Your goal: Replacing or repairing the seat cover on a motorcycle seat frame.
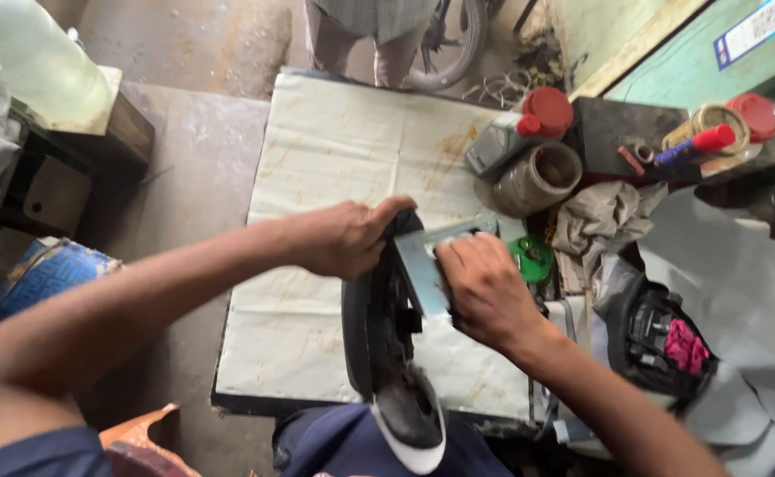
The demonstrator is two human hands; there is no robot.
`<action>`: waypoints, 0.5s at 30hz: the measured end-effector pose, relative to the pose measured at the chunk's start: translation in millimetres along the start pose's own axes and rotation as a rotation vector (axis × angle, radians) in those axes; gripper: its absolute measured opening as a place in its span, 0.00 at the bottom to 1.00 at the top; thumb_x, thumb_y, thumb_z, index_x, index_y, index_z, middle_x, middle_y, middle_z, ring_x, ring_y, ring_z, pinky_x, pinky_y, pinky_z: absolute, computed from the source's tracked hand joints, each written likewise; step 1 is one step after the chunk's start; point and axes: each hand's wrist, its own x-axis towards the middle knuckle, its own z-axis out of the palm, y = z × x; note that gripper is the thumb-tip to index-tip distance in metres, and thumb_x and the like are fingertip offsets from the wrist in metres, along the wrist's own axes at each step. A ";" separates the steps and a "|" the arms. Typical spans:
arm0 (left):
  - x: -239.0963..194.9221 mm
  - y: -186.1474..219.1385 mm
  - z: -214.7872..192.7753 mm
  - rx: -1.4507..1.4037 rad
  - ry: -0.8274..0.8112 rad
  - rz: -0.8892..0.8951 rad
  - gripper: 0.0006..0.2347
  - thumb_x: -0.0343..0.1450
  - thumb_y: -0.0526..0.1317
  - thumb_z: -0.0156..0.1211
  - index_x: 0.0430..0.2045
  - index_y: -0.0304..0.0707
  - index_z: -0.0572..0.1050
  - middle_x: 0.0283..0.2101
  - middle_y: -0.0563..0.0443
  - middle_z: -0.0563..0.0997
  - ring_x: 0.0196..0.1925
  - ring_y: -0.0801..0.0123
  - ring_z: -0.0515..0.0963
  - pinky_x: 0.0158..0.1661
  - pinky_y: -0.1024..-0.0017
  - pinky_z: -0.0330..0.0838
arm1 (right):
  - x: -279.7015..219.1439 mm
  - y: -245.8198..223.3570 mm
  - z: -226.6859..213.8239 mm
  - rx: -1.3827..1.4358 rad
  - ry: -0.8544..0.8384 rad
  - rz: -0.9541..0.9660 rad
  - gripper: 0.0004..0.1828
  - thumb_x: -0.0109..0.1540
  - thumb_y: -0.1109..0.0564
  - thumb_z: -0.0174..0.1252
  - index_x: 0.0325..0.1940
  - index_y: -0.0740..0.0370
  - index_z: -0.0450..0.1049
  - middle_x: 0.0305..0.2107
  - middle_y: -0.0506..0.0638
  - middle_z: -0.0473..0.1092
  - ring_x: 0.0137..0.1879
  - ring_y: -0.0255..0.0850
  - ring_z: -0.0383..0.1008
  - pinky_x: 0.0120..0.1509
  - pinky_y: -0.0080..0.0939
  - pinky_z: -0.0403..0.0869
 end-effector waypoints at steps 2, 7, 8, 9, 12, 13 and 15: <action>-5.8 8.9 -3.6 -0.051 -0.001 -0.080 0.28 0.68 0.33 0.52 0.64 0.34 0.52 0.27 0.33 0.81 0.32 0.39 0.83 0.36 0.49 0.75 | -40.3 16.6 27.4 0.047 0.019 -0.002 0.25 0.46 0.61 0.57 0.48 0.65 0.70 0.39 0.59 0.71 0.50 0.55 0.72 0.61 0.58 0.63; -19.1 0.2 11.5 -0.004 0.146 -0.048 0.26 0.70 0.35 0.54 0.64 0.37 0.53 0.29 0.35 0.83 0.32 0.38 0.82 0.40 0.46 0.72 | -155.9 43.1 167.3 0.279 -0.540 0.522 0.33 0.50 0.58 0.58 0.61 0.59 0.67 0.52 0.57 0.70 0.62 0.55 0.68 0.65 0.55 0.65; -19.3 3.1 13.0 -0.020 0.153 -0.115 0.26 0.70 0.36 0.53 0.64 0.39 0.54 0.30 0.35 0.83 0.32 0.39 0.83 0.39 0.46 0.73 | -177.9 43.7 200.3 0.254 -0.676 0.701 0.30 0.54 0.55 0.58 0.61 0.57 0.69 0.55 0.55 0.71 0.65 0.53 0.69 0.68 0.55 0.66; -19.0 6.6 15.1 -0.035 0.160 -0.183 0.26 0.70 0.36 0.53 0.64 0.40 0.54 0.30 0.35 0.83 0.31 0.39 0.83 0.38 0.47 0.74 | -200.6 44.2 233.1 0.228 -0.815 0.879 0.27 0.57 0.51 0.57 0.62 0.54 0.71 0.58 0.52 0.71 0.68 0.50 0.69 0.71 0.55 0.67; -12.4 -3.5 22.5 0.021 0.264 -0.182 0.27 0.70 0.37 0.54 0.65 0.37 0.54 0.28 0.31 0.82 0.33 0.37 0.82 0.40 0.46 0.74 | -238.0 35.8 298.0 0.128 -0.659 0.986 0.38 0.54 0.44 0.68 0.66 0.51 0.64 0.60 0.51 0.64 0.70 0.48 0.61 0.73 0.64 0.58; -11.6 -2.8 21.3 0.024 0.260 -0.177 0.27 0.70 0.37 0.54 0.65 0.37 0.54 0.28 0.31 0.82 0.33 0.37 0.82 0.40 0.46 0.74 | -243.9 31.7 309.5 0.130 -0.655 0.992 0.38 0.54 0.44 0.68 0.66 0.51 0.64 0.60 0.51 0.64 0.70 0.48 0.61 0.73 0.64 0.58; -10.2 -0.8 17.1 0.028 0.385 -0.308 0.26 0.71 0.37 0.55 0.65 0.36 0.56 0.30 0.28 0.81 0.35 0.35 0.82 0.41 0.47 0.74 | -251.4 32.6 330.0 0.197 -0.566 0.940 0.46 0.49 0.38 0.73 0.66 0.49 0.64 0.64 0.50 0.62 0.73 0.49 0.59 0.74 0.62 0.58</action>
